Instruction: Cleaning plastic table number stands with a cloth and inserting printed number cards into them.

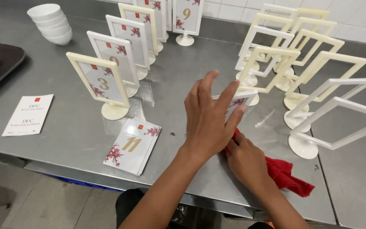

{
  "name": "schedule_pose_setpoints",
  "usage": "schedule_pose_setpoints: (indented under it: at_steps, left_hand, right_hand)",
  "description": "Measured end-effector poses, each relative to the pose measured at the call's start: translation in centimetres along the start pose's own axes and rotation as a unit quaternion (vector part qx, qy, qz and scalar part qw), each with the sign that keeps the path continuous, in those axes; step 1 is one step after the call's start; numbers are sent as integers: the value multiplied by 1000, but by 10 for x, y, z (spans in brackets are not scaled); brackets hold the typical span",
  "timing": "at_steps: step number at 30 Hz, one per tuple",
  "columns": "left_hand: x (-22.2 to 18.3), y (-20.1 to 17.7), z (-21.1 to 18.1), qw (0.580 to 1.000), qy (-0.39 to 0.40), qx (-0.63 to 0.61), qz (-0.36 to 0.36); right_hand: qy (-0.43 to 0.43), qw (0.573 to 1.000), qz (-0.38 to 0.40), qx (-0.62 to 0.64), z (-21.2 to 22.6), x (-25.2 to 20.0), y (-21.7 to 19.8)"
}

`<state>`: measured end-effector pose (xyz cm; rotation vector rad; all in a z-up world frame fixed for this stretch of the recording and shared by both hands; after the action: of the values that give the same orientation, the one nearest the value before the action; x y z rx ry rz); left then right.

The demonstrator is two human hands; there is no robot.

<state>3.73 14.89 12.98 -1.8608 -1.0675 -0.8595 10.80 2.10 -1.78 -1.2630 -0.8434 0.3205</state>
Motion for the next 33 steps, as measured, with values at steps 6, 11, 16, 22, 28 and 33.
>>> schedule_pose_setpoints:
  at_steps: [6, 11, 16, 22, 28, 33]
  left_hand:
    - [4, 12, 9, 997, -47, -65, 16]
    - [2, 17, 9, 998, -22, -61, -25]
    - [-1, 25, 17, 995, -73, -61, 6]
    - [7, 29, 31, 977, -134, -124, 110]
    - [9, 21, 17, 976, -116, -138, 119]
    - [8, 20, 14, 961, -88, -197, 171]
  right_hand:
    - [6, 995, 86, 41, 8, 7, -1]
    - [57, 995, 56, 63, 7, 20, 1]
    - [95, 971, 172, 135, 12, 16, -17]
    - [-79, 974, 93, 192, -14, -29, -13]
    - [167, 972, 77, 146, -41, -28, -30]
    - [50, 986, -17, 155, -11, -43, -19]
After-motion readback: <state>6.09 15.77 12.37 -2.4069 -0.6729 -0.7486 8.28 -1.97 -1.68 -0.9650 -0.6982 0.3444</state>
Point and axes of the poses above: each hand's wrist, its own x-axis towards the middle knuckle, its own y-axis out of the palm, z = x × y, the point moved 7 cm from there along x, towards the middle knuckle, and after that the axes turned 9 degrees about -z, right-handed, at the moved point
